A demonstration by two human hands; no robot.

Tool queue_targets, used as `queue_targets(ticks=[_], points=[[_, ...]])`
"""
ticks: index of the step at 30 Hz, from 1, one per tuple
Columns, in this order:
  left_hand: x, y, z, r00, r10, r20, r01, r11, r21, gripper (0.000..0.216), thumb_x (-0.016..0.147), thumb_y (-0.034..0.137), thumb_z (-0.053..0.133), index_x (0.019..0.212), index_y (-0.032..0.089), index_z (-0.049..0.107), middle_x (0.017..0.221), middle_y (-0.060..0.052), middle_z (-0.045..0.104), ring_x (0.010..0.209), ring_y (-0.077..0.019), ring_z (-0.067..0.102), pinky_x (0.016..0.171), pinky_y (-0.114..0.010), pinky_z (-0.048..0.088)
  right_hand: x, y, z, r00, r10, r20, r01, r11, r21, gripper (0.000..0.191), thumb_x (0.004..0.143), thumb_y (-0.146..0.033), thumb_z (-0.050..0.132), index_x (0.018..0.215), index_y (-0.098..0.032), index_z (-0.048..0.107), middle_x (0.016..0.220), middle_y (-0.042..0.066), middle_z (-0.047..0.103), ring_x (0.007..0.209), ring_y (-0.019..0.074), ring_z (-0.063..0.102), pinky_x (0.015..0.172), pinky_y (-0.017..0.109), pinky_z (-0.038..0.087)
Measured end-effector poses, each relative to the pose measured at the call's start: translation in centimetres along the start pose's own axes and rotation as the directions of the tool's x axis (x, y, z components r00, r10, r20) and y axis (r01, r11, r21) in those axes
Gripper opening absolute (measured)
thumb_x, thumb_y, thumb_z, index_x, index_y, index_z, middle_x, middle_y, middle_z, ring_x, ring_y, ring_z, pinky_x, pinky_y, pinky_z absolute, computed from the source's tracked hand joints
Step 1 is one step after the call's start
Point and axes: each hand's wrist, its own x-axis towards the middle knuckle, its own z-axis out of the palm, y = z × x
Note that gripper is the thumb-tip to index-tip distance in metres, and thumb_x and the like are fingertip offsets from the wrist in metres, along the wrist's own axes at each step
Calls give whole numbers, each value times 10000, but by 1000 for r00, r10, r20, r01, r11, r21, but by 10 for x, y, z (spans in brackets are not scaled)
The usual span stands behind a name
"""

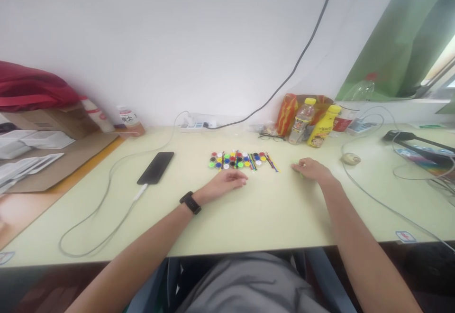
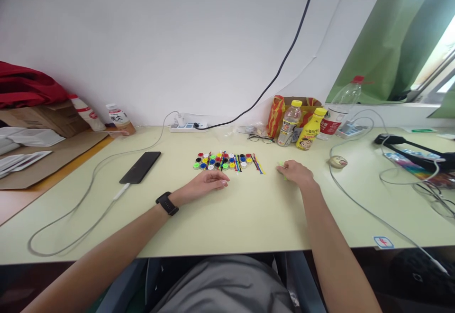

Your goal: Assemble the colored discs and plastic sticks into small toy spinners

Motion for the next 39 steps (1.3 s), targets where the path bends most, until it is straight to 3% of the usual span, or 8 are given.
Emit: queue_targets(ticks=[7,13,16,20,23,27,32,39], points=[[-2,5,0,1000,11,3,-11,1000,21,387,858,479,764,1094,173,756,1076,-107,747,1044,-233,682,942,-355,525,-7,2,1,999,24,-43,-23,999,25,443,885,-641,557,781,-227,674,872,84,757,847,257,700,748,354,470],[-1,1,0,1000,18,5,-18,1000,-4,396,886,502,732,1090,164,759,1075,-120,740,1026,-233,681,919,-361,535,-15,-5,-14,914,121,-387,-84,990,112,513,866,-712,544,891,-229,716,883,121,731,878,301,670,727,371,455],[0,-1,0,1000,7,8,-6,1000,-21,397,885,506,735,1085,164,758,1071,-119,740,1017,-228,683,913,-359,540,-22,-27,-11,878,5,-479,97,977,188,429,937,-584,510,1037,-224,721,832,80,714,814,255,658,717,336,442],[0,-2,-1,1000,-8,6,9,999,-36,398,889,505,734,1092,163,752,1065,-115,740,1004,-216,684,911,-346,540,-42,-67,13,860,-387,-334,446,887,119,386,954,-397,524,1293,-293,677,837,28,723,765,212,655,709,295,422],[1,-4,-2,1000,-11,8,12,999,-35,395,894,505,730,1095,166,750,1054,-112,740,985,-208,682,902,-339,539,-54,-88,31,816,-539,-208,551,835,0,506,941,-287,516,1442,-302,586,950,53,764,857,240,679,721,293,407],[0,-3,-2,1000,-12,0,12,1000,-23,378,889,498,737,1080,172,753,1054,-107,741,981,-204,677,890,-332,537,-55,-96,39,803,-574,-158,574,817,-52,503,959,-229,455,1444,-274,579,1061,86,773,925,260,690,736,298,399],[1,-3,-1,1000,-9,-13,9,999,-49,380,876,493,749,1064,162,749,1028,-107,738,933,-193,674,861,-324,539,-52,-89,33,812,-550,-193,567,822,43,327,946,-207,484,1211,-256,668,903,39,751,823,221,661,686,280,365],[2,-2,1,997,-14,-74,8,996,-87,425,861,487,777,1118,155,713,972,-83,724,901,-177,679,842,-315,540,-64,-94,28,758,-600,-254,652,707,275,229,960,-457,552,978,-251,650,646,-40,569,609,169,517,613,276,346]])
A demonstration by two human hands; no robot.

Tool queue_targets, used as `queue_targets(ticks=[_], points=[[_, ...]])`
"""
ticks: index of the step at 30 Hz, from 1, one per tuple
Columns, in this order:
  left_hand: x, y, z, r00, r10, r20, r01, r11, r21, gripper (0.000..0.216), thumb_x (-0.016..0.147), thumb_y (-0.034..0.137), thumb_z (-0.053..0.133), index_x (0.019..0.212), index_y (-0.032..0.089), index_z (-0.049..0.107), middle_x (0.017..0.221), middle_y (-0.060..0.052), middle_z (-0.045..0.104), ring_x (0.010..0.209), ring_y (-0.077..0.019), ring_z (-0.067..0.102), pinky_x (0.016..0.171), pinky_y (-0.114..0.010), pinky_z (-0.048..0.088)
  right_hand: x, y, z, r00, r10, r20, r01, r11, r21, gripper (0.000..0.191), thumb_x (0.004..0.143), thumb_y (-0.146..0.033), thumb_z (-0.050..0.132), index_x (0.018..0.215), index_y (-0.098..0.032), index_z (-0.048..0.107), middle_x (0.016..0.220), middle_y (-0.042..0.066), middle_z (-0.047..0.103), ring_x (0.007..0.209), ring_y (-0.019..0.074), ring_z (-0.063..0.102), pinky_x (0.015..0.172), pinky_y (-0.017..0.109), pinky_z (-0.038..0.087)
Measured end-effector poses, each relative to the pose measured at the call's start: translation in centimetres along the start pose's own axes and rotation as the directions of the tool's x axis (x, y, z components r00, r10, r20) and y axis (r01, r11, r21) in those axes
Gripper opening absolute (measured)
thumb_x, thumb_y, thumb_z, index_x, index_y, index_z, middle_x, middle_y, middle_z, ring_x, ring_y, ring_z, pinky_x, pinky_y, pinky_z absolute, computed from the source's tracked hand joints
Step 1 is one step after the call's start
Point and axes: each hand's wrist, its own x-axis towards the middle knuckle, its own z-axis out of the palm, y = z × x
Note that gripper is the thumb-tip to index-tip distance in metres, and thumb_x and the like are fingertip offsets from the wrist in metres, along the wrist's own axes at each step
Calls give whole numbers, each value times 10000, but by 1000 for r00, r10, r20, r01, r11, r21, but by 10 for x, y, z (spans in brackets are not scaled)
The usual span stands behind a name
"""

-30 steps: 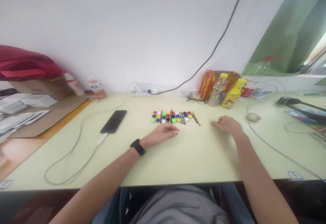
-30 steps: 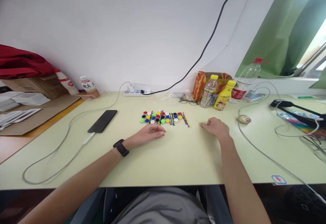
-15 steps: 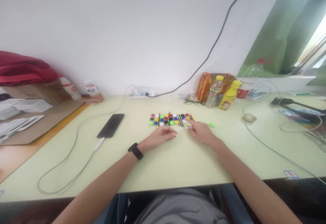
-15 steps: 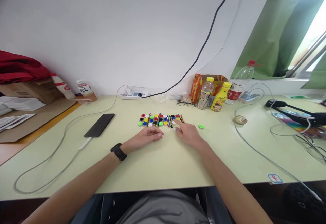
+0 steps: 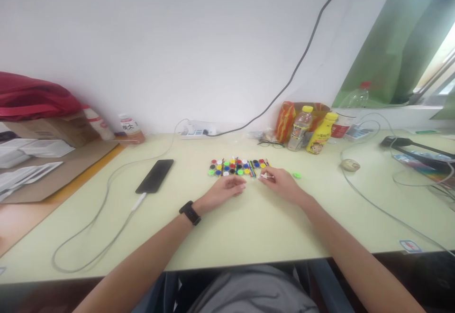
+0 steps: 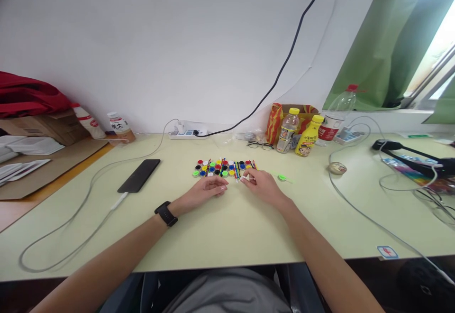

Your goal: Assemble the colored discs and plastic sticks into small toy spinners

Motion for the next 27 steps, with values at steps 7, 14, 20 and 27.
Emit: queue_targets(ticks=[7,14,20,27], points=[[-5,10,1,997,-52,65,53,998,-14,489,903,538,718,1224,171,678,1087,-132,758,994,-246,739,863,-364,571,-8,-30,20,990,-124,69,97,944,315,310,940,-544,592,935,-251,695,700,-26,601,559,139,431,560,271,348],[-6,11,2,996,-25,88,29,998,-51,406,821,492,818,1036,153,758,1040,-118,768,977,-230,727,885,-343,573,-11,-36,26,977,-178,113,116,903,415,267,938,-501,617,976,-239,641,833,-9,645,649,150,497,616,268,398],[-5,9,2,995,-63,82,67,997,-48,401,834,498,806,1040,158,752,1052,-123,754,944,-223,734,850,-344,586,4,-7,14,992,-74,-105,98,963,250,361,1040,-455,362,962,-219,624,915,57,665,850,221,605,792,327,458],[-4,9,2,995,-70,70,72,997,-34,381,857,483,789,1025,144,746,1010,-108,741,901,-195,721,836,-323,584,11,29,7,960,210,-187,-200,977,72,371,1008,-446,398,1173,-223,645,762,17,668,686,218,597,641,304,410]])
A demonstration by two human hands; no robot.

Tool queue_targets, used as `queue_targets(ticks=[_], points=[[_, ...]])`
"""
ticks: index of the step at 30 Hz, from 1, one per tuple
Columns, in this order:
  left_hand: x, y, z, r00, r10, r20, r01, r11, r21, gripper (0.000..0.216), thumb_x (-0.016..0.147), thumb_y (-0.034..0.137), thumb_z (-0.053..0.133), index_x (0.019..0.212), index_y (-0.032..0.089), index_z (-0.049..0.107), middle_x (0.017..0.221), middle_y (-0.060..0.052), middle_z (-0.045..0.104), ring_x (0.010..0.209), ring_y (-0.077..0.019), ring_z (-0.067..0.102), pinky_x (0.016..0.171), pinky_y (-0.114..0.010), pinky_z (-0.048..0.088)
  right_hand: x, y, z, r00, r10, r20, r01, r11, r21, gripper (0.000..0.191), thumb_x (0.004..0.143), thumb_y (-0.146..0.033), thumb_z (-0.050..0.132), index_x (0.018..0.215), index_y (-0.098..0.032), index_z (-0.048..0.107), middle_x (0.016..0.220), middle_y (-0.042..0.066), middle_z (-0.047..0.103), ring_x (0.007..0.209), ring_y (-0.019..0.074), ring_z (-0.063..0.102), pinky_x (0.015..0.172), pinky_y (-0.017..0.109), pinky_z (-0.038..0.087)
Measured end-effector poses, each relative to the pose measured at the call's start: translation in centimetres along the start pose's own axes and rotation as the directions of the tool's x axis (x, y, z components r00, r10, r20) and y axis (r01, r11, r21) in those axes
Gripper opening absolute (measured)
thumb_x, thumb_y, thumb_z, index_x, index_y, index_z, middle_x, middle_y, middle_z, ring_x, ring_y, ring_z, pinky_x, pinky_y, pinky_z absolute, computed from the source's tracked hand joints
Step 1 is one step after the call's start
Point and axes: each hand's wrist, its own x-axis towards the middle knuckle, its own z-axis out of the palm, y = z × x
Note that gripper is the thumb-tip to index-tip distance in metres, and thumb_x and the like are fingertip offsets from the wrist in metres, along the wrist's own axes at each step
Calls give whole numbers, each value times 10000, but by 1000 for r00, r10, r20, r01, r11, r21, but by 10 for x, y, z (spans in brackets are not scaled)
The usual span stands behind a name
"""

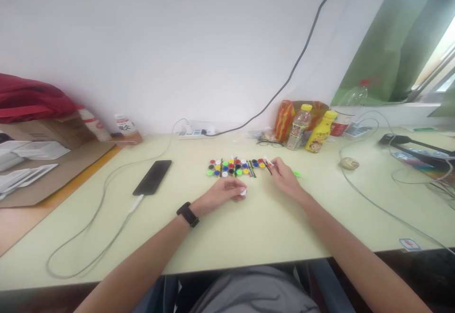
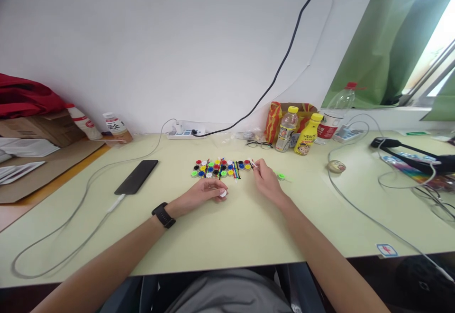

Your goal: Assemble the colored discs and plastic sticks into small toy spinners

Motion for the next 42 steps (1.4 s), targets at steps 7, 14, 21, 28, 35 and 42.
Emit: queue_targets(ticks=[7,14,21,28,35,42], points=[[0,0,1,1000,4,4,-4,1000,10,380,844,482,799,1022,150,747,1062,-116,741,924,-199,721,847,-322,586,5,3,7,987,-151,-59,146,986,-80,351,986,-376,448,1186,-238,701,1031,82,730,832,230,653,754,332,463],[-1,2,1,1000,12,24,-12,1000,6,356,868,459,781,1031,146,741,1051,-112,734,925,-196,713,852,-323,583,3,9,12,990,-110,-93,92,981,-173,241,1002,-386,451,1070,-261,645,806,22,728,721,224,653,629,297,385],[-2,3,1,999,21,30,-21,1000,10,358,873,462,775,1034,143,743,1046,-117,736,921,-199,710,843,-323,580,8,13,12,984,-100,-148,71,979,-190,201,977,-347,522,1002,-263,703,878,26,770,755,212,684,682,299,417],[0,2,1,999,16,29,-17,1000,16,353,876,461,772,1029,144,747,1045,-115,738,915,-192,705,847,-319,578,9,12,14,978,-105,-182,70,980,-188,236,984,-354,528,1044,-258,735,1033,29,787,787,201,691,703,315,435],[0,3,2,1000,4,20,-4,1000,15,345,866,453,783,1020,146,751,1048,-110,735,913,-187,704,844,-311,578,8,10,15,972,-153,-178,113,970,-217,260,1000,-355,508,1050,-259,745,1103,29,781,848,216,701,733,328,453],[0,2,0,999,12,36,-13,1000,23,338,885,463,761,1024,155,750,1053,-104,734,916,-180,703,847,-306,573,10,11,16,965,-190,-179,140,956,-259,296,1019,-366,479,1066,-256,751,1101,53,773,867,225,695,741,326,464]])
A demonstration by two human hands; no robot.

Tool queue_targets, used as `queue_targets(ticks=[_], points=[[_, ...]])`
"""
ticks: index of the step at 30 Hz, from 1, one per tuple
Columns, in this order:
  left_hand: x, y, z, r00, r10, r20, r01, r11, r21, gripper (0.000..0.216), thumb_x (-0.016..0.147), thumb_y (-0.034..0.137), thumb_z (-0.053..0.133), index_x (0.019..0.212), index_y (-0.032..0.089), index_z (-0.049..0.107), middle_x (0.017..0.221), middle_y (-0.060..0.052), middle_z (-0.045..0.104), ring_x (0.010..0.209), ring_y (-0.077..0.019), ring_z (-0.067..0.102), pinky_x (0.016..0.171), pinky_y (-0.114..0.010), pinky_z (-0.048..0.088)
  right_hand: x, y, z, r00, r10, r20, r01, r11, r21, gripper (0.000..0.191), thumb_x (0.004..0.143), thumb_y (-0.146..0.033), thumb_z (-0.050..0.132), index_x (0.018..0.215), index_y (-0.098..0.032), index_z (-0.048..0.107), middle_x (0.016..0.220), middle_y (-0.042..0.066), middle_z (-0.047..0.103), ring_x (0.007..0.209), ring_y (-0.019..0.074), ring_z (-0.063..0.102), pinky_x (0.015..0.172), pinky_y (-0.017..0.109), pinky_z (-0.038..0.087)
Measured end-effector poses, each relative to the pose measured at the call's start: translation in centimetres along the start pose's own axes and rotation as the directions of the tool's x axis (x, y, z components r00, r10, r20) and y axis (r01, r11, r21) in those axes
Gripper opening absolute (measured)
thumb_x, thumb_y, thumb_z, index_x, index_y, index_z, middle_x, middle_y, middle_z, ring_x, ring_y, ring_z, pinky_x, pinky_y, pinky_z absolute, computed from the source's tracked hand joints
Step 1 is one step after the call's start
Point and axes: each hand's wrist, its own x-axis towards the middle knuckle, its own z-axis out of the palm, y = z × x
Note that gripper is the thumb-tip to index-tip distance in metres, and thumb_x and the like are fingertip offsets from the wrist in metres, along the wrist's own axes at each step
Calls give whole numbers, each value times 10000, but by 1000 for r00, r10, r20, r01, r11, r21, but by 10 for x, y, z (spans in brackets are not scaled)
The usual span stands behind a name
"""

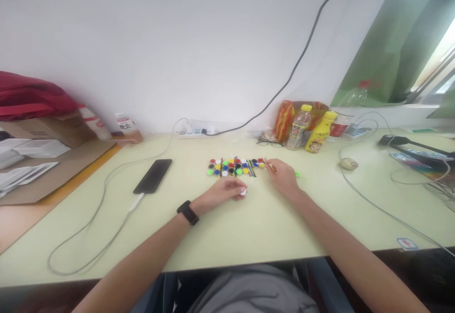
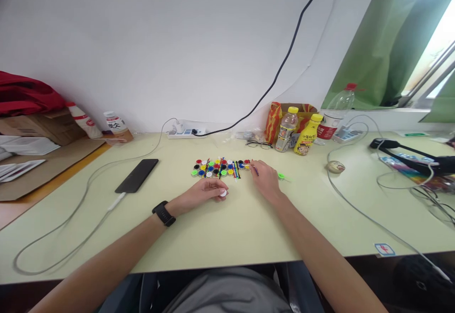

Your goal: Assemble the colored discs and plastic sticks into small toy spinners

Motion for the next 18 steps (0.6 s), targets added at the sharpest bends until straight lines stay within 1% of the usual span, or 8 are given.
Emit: queue_targets(ticks=[5,13,18], points=[[0,-1,0,1000,4,-1,-4,1000,-8,350,877,475,767,1019,155,753,1048,-104,734,909,-182,704,841,-308,573,0,-1,0,1000,-25,-14,25,1000,-11,297,1025,-356,470,1074,-254,745,1108,51,763,882,222,688,739,318,457],[0,2,1,1000,-11,-20,11,1000,-13,386,846,482,794,1017,138,757,1024,-108,733,894,-187,705,841,-315,577,0,-8,-9,999,-46,5,46,999,-10,252,995,-322,496,1017,-241,734,978,56,735,877,220,673,722,305,441],[-1,3,1,1000,-7,-14,6,1000,-22,390,841,490,796,1014,142,760,1030,-111,736,899,-189,704,843,-320,578,-1,-9,-10,999,-41,2,41,999,-7,264,1000,-336,485,1034,-241,729,994,60,732,882,226,670,722,312,437]])
